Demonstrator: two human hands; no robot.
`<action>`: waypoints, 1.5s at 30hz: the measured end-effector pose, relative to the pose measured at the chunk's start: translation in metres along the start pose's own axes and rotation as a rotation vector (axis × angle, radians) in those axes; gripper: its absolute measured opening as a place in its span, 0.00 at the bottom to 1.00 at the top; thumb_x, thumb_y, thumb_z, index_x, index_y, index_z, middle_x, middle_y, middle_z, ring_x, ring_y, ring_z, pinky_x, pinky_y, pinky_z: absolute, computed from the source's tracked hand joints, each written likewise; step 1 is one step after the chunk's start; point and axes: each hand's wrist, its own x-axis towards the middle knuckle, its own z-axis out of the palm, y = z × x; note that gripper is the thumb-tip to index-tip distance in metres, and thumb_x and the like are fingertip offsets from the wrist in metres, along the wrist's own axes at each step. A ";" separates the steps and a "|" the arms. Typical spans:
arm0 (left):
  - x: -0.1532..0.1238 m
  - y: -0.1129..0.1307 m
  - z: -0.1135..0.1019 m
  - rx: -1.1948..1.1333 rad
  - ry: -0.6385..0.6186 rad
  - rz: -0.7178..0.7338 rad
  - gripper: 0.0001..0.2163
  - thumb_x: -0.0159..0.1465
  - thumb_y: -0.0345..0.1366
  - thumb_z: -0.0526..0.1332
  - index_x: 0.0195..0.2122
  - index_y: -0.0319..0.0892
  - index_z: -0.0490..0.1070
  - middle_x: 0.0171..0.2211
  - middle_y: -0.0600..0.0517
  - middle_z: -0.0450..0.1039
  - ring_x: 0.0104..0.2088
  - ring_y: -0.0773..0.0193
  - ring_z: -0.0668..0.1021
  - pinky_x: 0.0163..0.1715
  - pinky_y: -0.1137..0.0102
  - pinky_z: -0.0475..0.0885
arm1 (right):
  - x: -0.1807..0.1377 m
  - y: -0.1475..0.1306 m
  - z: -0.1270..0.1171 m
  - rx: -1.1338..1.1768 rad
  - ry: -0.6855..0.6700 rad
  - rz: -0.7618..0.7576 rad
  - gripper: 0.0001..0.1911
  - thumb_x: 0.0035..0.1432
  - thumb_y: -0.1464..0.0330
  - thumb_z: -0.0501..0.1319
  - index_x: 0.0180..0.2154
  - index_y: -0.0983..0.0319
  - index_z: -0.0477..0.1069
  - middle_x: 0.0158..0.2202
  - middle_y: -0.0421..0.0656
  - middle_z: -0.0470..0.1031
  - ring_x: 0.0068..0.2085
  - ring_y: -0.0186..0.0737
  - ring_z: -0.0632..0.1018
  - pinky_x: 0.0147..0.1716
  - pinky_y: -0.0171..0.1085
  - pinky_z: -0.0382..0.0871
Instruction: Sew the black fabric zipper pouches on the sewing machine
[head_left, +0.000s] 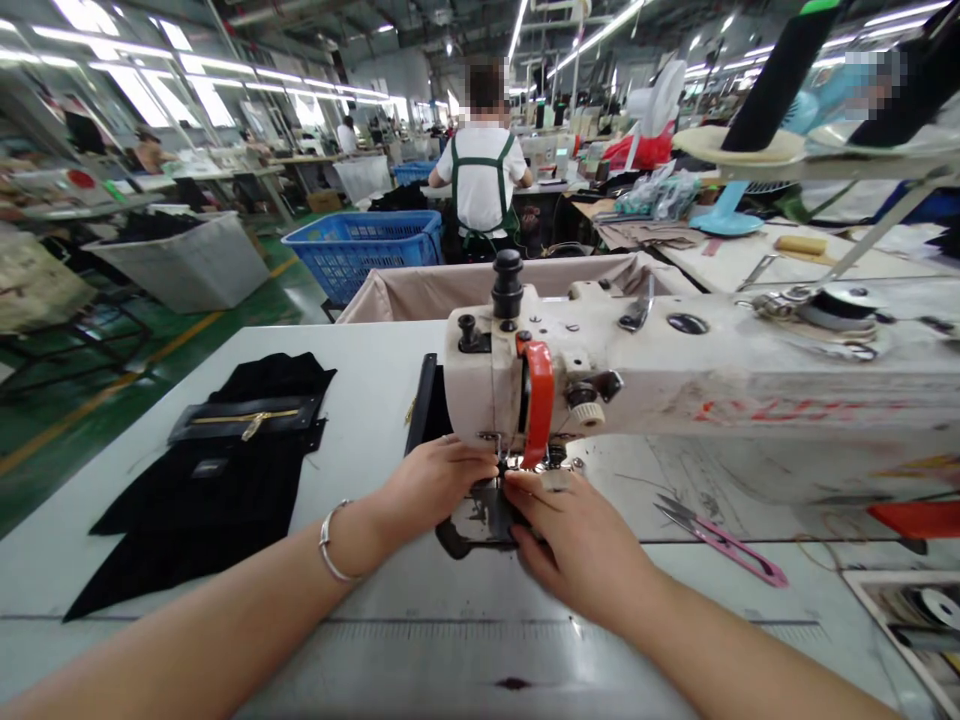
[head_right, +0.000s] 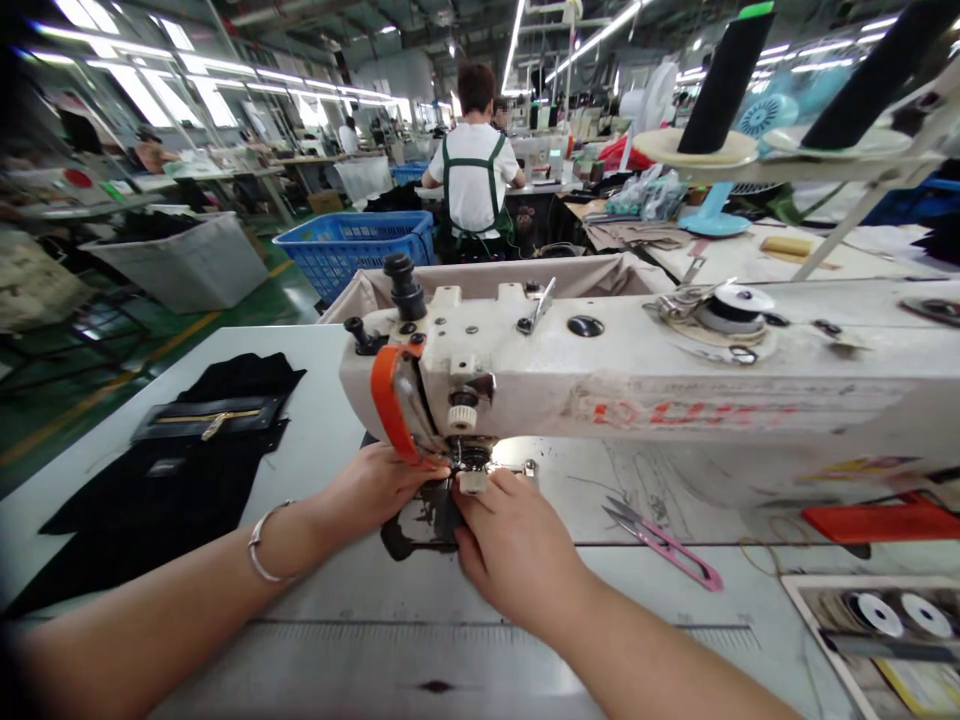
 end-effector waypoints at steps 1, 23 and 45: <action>0.002 -0.001 0.001 0.019 -0.005 -0.014 0.13 0.68 0.26 0.55 0.42 0.46 0.78 0.41 0.53 0.81 0.43 0.65 0.80 0.49 0.69 0.74 | 0.000 0.000 0.001 0.001 0.009 -0.004 0.18 0.61 0.71 0.57 0.53 0.64 0.70 0.53 0.49 0.73 0.52 0.51 0.72 0.53 0.53 0.68; 0.000 -0.001 0.012 0.069 0.029 -0.144 0.12 0.69 0.29 0.55 0.41 0.43 0.80 0.38 0.48 0.81 0.41 0.59 0.81 0.44 0.63 0.76 | 0.003 0.004 -0.003 0.080 0.111 -0.032 0.11 0.64 0.72 0.56 0.42 0.62 0.77 0.42 0.43 0.80 0.45 0.42 0.75 0.49 0.43 0.68; -0.017 0.054 -0.020 -0.095 -0.099 -0.365 0.14 0.69 0.28 0.52 0.55 0.39 0.66 0.52 0.45 0.70 0.53 0.57 0.72 0.57 0.58 0.68 | -0.005 0.009 0.000 0.013 0.091 -0.060 0.13 0.65 0.72 0.57 0.49 0.68 0.74 0.42 0.49 0.75 0.44 0.46 0.72 0.48 0.45 0.68</action>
